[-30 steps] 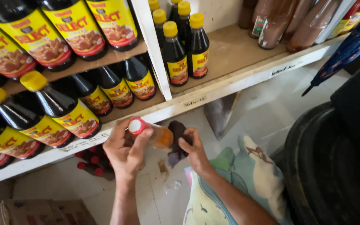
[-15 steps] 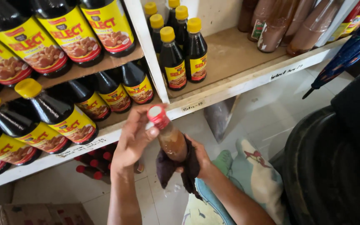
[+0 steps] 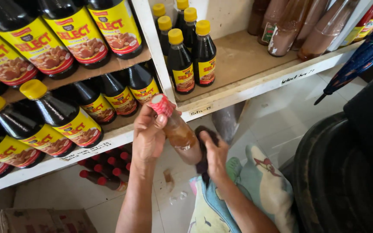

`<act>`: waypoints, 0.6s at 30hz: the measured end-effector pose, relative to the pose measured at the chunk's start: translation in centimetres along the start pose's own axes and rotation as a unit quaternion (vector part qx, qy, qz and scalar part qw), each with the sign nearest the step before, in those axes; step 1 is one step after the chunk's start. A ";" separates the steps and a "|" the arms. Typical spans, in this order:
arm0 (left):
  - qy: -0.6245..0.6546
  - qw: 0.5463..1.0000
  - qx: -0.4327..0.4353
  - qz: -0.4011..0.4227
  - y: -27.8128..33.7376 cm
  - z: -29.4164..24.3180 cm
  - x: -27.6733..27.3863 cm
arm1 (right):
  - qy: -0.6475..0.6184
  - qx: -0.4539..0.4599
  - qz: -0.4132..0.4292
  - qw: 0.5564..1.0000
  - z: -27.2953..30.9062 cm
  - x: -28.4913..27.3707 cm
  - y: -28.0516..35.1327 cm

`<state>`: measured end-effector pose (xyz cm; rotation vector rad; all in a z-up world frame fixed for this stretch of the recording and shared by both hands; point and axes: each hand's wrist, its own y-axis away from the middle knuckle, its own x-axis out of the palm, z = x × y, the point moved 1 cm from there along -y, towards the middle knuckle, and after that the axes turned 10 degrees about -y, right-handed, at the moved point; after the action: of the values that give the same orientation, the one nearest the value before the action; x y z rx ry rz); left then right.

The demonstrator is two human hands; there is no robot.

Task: Wiping bottles of sauce with a cloth and organizing them on a shelf.

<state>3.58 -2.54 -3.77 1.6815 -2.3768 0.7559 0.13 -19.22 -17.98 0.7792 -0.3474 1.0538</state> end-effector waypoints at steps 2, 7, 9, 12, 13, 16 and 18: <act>0.024 0.999 0.045 -0.013 0.0 -0.6 0.3 | 0.060 -0.264 0.007 0.963 1.6 -0.4 0.4; -0.003 0.998 0.059 -0.017 -0.3 2.0 1.1 | -0.078 -0.320 0.174 0.928 6.4 2.6 5.2; -0.015 0.997 0.069 -0.017 -0.2 3.2 1.9 | -0.034 -0.344 0.251 0.904 7.8 4.5 7.0; -0.026 0.999 0.019 -0.023 0.0 4.2 3.5 | 0.277 -0.489 0.255 0.787 7.4 4.6 6.3; -0.031 0.999 0.014 -0.030 -0.3 4.2 3.9 | 0.234 -0.453 0.252 0.823 7.4 4.3 5.6; -0.010 0.999 0.022 -0.034 -1.0 4.2 4.3 | 0.210 -0.446 0.213 0.843 6.1 2.4 4.8; 0.018 0.999 0.036 -0.031 -2.0 3.6 4.6 | 0.230 -0.478 0.177 0.829 5.5 1.4 4.3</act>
<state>4.32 -8.65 -4.51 1.7435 -2.2883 0.8640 -2.46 -21.17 -11.58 -0.4653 -0.5444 1.1898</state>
